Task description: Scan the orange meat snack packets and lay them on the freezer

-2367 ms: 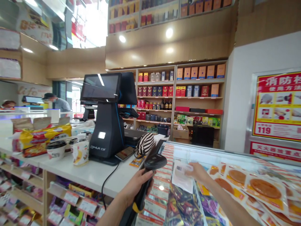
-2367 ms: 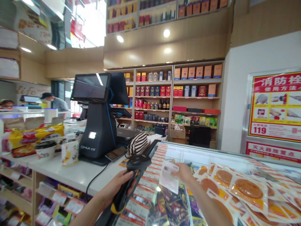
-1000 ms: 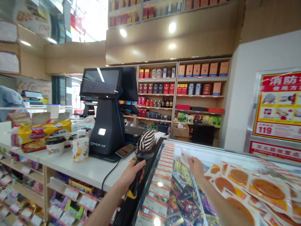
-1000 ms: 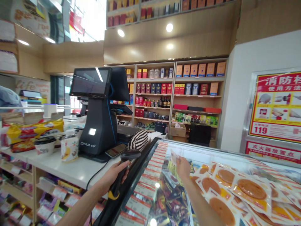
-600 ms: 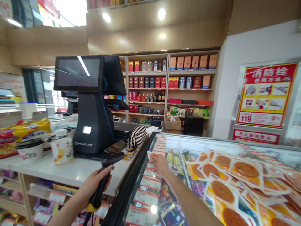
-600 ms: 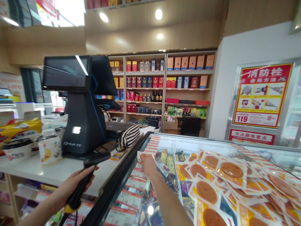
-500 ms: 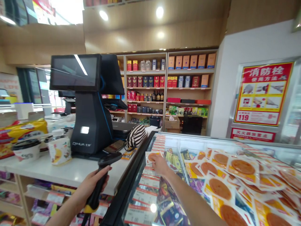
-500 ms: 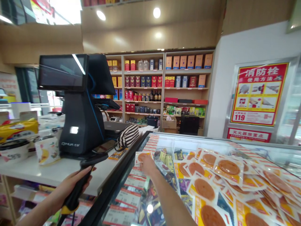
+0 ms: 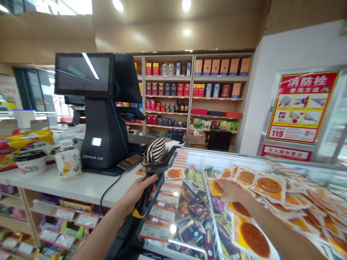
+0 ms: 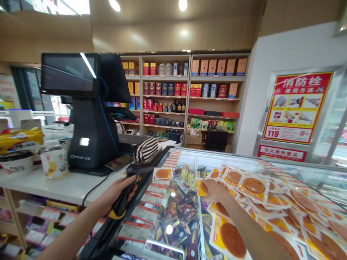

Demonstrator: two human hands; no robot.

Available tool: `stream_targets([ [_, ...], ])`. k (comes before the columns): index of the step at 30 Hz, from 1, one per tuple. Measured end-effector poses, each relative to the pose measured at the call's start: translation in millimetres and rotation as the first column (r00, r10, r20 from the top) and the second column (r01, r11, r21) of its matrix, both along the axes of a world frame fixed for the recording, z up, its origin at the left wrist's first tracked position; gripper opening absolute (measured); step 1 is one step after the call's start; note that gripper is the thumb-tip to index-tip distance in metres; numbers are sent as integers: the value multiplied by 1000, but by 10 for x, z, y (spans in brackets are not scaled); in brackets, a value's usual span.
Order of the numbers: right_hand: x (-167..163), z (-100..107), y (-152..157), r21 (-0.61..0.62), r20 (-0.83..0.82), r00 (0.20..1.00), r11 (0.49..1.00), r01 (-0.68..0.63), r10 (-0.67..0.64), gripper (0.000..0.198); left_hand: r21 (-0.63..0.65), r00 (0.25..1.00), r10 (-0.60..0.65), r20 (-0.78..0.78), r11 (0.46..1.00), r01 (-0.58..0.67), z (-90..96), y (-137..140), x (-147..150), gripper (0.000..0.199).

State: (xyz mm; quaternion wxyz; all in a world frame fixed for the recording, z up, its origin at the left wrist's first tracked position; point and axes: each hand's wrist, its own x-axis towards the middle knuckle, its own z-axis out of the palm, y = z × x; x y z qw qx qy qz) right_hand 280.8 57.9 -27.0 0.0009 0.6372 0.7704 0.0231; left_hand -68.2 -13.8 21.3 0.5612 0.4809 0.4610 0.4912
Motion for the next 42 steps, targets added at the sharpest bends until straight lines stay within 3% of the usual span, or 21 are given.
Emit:
stream_targets([
  [4, 16, 24, -53, 24, 71, 997, 999, -33, 31, 45, 3, 992, -127, 22, 992, 127, 38, -16, 212, 33],
  [9, -13, 48, -135, 85, 124, 989, 992, -88, 77, 25, -10, 992, -125, 11, 992, 125, 31, -50, 263, 33],
  [12, -92, 39, -85, 89, 141, 989, 995, -49, 36, 32, -10, 991, -134, -11, 991, 134, 31, -73, 247, 34],
  [15, -157, 56, -2, 56, 155, 987, 998, -38, 29, 61, -6, 991, -135, -19, 991, 135, 39, -100, 234, 35],
  [18, -157, 77, 14, 47, 150, 986, 996, -81, 73, 51, -12, 993, -119, 5, 993, 119, 52, -127, 225, 33],
  [21, -115, 63, -45, 87, 114, 985, 987, -137, 126, 29, -19, 994, -110, 14, 994, 111, 58, -140, 222, 32],
  [24, -95, 22, -106, 116, 45, 990, 983, -140, 136, 23, -18, 992, -126, 3, 992, 126, 48, -130, 234, 32],
  [29, -98, -1, -67, 187, -165, 986, 982, 2, 29, 12, -9, 986, -165, -10, 986, 165, 31, -98, 262, 33],
  [32, -40, 52, 30, 274, -361, 926, 936, 222, -113, 25, -3, 983, -180, -19, 984, 180, 61, -105, 264, 34],
  [35, 18, 103, 119, 285, -555, 817, 887, 364, -156, 30, 1, 981, -191, -27, 981, 191, 115, -135, 266, 33],
  [39, -40, 96, 188, 229, -725, 680, 893, 387, -109, 26, 8, 977, -215, 7, 977, 214, 179, -193, 280, 32],
  [42, -151, 95, 231, 178, -797, 597, 909, 376, -90, 24, 0, 949, -314, -2, 949, 314, 195, -231, 288, 30],
])
